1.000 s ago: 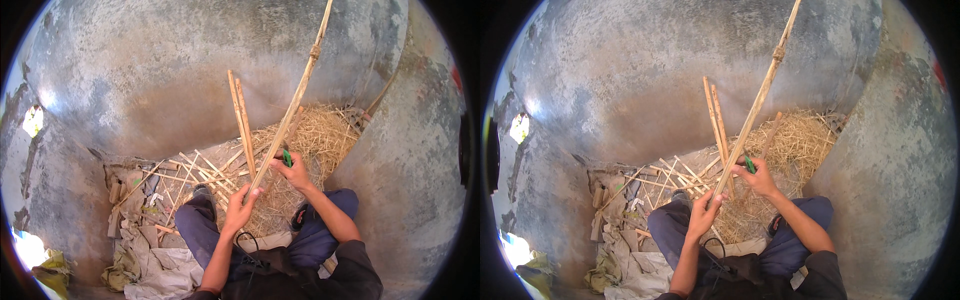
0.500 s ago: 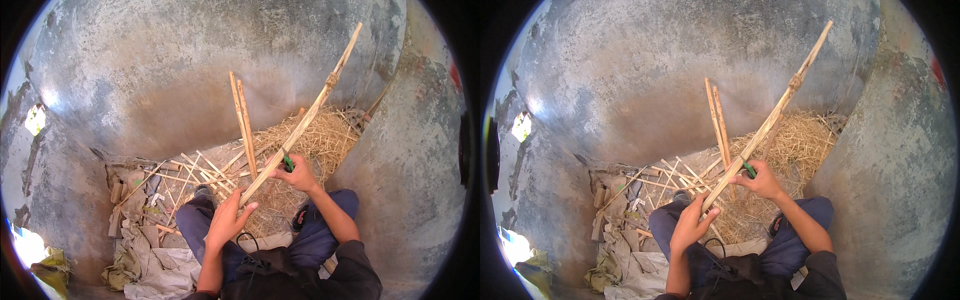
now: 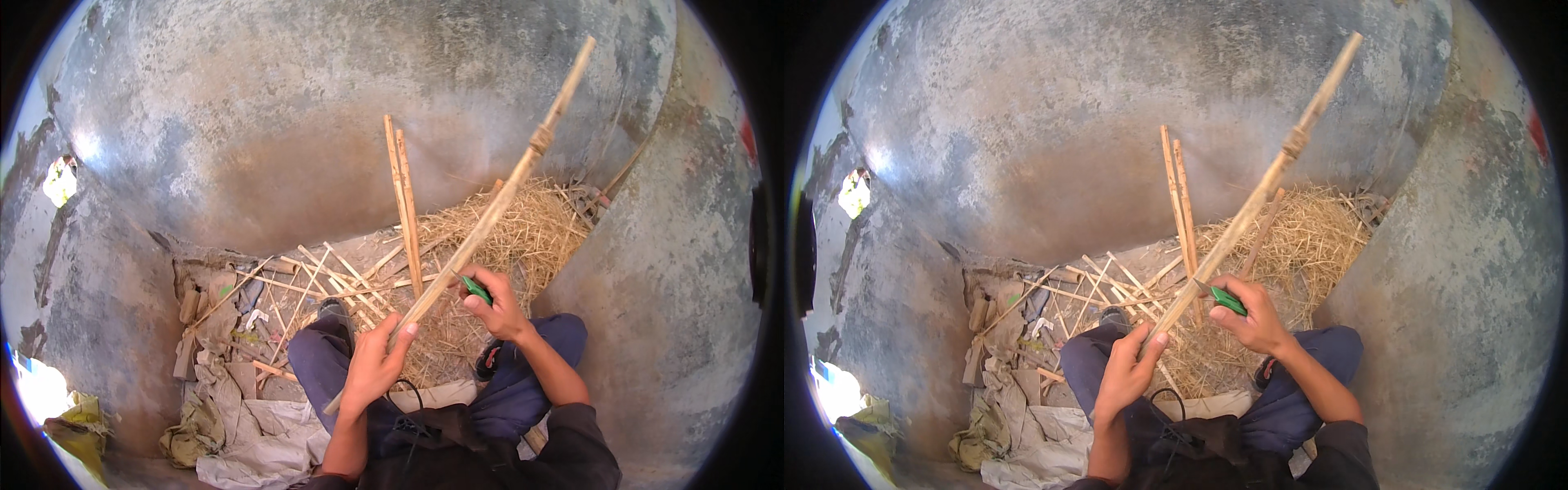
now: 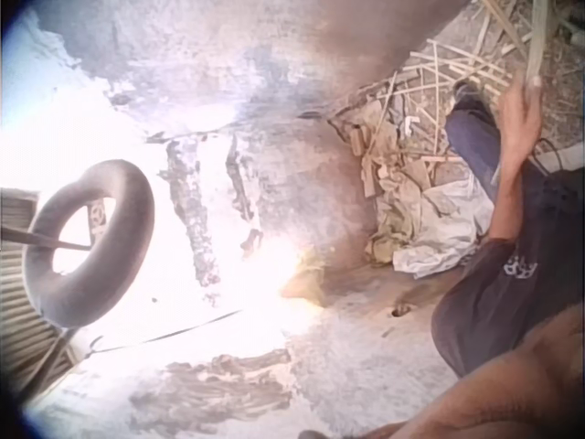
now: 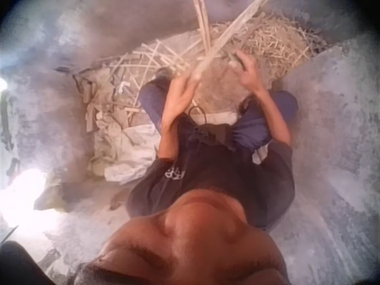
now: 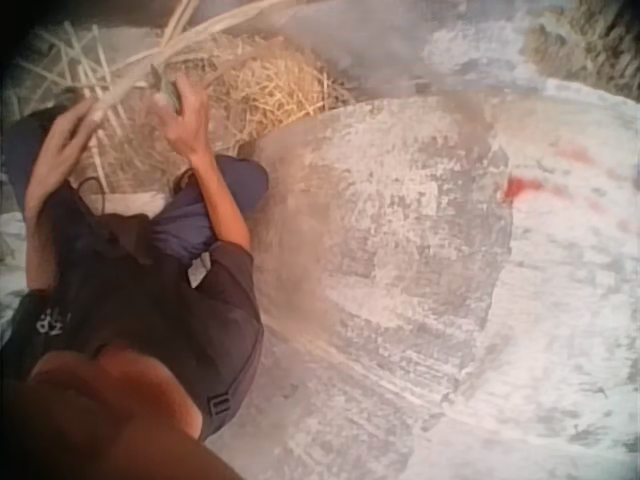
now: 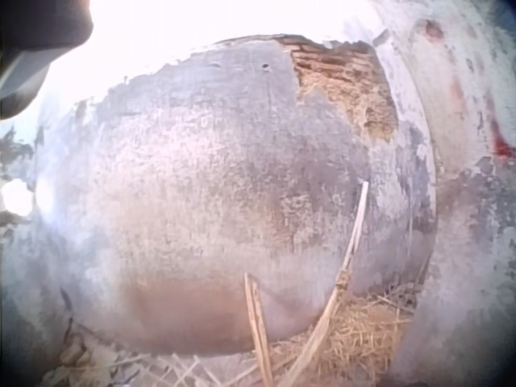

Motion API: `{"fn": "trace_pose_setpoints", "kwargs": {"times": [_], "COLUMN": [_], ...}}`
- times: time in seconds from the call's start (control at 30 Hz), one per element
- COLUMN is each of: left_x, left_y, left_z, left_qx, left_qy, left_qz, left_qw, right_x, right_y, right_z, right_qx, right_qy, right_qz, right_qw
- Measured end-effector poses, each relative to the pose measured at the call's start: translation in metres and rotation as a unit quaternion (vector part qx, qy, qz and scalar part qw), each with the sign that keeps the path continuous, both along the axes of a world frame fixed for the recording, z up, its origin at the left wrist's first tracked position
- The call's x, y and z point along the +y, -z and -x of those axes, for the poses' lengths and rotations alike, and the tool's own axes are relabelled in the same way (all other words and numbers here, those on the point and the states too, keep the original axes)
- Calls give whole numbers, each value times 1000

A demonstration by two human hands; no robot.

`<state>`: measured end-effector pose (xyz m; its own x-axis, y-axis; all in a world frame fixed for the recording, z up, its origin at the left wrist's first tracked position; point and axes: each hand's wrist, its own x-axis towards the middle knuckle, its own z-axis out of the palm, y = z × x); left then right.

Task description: The person uses a utility knife to strip the outer layer and nodes from a thin bamboo pole, repeatedly pulling the blade along the length of the pole while holding it with their other hand.

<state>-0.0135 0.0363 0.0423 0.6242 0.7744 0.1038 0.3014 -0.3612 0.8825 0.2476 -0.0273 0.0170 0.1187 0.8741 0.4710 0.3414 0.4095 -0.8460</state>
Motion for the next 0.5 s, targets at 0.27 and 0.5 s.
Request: {"fn": "trace_pose_setpoints", "kwargs": {"times": [0.27, 0.5], "left_x": [-9, -14], "left_y": [7, 6], "left_z": [-2, -6], "left_qx": [-52, -65], "left_qy": [-8, -25], "left_qz": [50, -30], "left_qw": [997, 997], "right_x": [-15, -13], "right_y": [-8, -8], "right_z": [20, 36], "right_qx": [-188, -247], "right_qy": [97, 124], "right_qz": [-51, -101], "right_qw": [976, 956]}}
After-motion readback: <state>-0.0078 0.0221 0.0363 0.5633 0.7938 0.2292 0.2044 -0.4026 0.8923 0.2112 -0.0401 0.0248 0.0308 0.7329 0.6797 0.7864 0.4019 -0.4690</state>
